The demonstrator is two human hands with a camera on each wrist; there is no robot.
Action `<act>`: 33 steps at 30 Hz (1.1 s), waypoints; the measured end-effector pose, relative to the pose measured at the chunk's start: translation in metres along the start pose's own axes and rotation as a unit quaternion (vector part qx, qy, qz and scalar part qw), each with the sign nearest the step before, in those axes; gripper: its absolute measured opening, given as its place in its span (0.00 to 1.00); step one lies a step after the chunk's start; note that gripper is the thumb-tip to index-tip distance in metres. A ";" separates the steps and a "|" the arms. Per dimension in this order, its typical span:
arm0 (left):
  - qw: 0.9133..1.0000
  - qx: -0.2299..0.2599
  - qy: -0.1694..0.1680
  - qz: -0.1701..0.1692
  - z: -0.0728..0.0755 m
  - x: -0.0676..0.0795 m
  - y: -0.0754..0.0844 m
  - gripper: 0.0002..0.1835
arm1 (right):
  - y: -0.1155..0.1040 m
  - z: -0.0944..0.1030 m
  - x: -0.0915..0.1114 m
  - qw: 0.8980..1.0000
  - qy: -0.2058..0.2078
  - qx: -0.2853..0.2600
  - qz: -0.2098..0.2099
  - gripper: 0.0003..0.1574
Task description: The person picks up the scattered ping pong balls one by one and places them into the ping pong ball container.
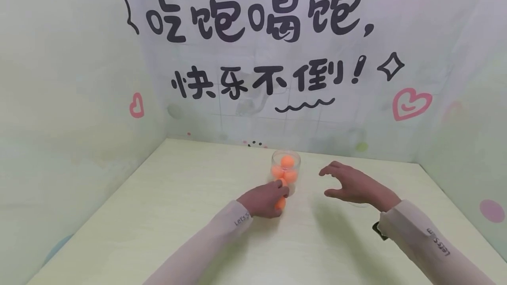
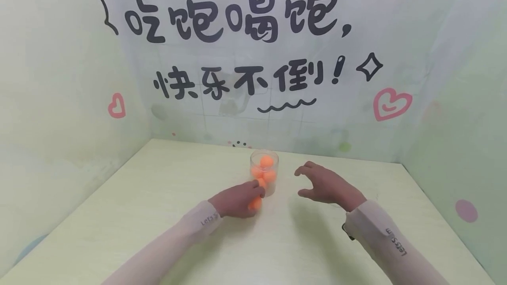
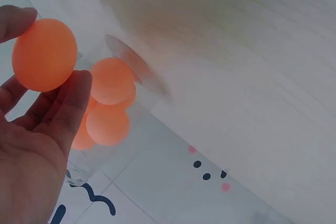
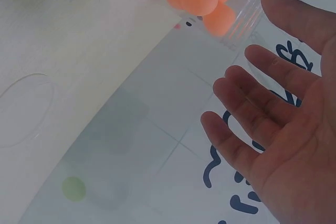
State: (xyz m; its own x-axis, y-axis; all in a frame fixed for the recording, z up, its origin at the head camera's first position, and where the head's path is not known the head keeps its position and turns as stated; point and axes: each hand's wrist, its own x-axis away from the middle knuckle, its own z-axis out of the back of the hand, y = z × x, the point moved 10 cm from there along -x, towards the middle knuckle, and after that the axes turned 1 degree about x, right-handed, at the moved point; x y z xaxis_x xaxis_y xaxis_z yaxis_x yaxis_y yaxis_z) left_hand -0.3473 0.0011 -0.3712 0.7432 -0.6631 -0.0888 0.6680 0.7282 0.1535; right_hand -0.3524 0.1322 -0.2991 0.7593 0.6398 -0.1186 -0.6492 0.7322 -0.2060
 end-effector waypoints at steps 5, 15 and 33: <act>0.999 0.020 -0.014 0.026 0.004 -0.003 -0.008 0.13 | 0.003 -0.002 0.001 1.000 0.002 0.000 0.002 0.25; 1.000 0.015 0.002 0.014 0.025 -0.008 -0.008 0.11 | 0.006 -0.004 0.003 1.000 0.004 0.002 0.004 0.25; 0.997 0.039 0.044 0.045 0.100 -0.022 -0.020 0.16 | 0.005 -0.011 0.005 1.000 -0.004 0.000 0.010 0.25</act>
State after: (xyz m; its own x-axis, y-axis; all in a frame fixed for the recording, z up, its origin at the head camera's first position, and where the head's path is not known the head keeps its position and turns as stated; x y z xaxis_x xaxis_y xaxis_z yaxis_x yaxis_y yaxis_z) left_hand -0.3805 -0.0164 -0.2739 0.8024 -0.5759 -0.1563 0.5965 0.7659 0.2400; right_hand -0.3518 0.1365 -0.3117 0.7456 0.6562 -0.1157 -0.6644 0.7189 -0.2042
